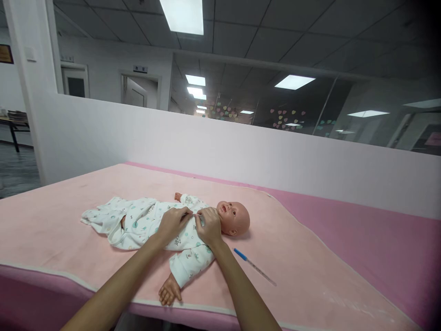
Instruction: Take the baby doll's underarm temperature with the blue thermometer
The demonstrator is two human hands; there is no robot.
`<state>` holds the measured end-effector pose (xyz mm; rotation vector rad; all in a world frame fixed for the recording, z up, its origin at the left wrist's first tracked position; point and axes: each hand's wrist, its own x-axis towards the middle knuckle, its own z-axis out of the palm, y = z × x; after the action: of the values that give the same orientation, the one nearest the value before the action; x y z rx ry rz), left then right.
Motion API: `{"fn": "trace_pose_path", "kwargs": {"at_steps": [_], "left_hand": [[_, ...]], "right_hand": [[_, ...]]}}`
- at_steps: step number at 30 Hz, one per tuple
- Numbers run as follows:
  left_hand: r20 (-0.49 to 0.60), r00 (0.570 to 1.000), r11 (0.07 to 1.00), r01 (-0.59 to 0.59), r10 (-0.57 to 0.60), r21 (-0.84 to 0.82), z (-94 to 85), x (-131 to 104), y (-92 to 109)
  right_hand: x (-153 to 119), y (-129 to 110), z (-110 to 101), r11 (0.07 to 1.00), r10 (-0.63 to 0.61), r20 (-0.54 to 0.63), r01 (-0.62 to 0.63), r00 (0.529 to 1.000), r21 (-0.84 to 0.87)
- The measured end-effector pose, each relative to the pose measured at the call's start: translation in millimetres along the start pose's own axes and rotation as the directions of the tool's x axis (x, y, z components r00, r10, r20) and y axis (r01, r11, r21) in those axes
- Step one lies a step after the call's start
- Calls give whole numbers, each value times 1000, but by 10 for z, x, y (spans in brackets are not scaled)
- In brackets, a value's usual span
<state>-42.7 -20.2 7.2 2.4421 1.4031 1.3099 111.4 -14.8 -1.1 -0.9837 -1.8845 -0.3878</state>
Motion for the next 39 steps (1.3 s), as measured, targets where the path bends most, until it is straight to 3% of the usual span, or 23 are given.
{"fn": "trace_pose_path", "kwargs": {"at_steps": [9, 17, 25, 34, 39], "left_hand": [[160, 983, 996, -92, 88, 20, -130, 54, -43], [116, 993, 1000, 1, -1, 4, -122, 27, -48], [103, 990, 985, 109, -96, -130, -116, 40, -8], [103, 993, 968, 74, -50, -239, -92, 49, -21], [66, 998, 979, 32, -19, -202, -66, 55, -28]], "right_hand": [[-6, 5, 12, 1000, 8, 22, -8, 1000, -24], [-15, 20, 23, 999, 47, 19, -47, 999, -18], [-15, 16, 29, 1000, 23, 1, -23, 1000, -5], [-16, 18, 39, 1000, 5, 2, -5, 1000, -9], [-11, 16, 40, 1000, -4, 2, 4, 1000, -24]]}}
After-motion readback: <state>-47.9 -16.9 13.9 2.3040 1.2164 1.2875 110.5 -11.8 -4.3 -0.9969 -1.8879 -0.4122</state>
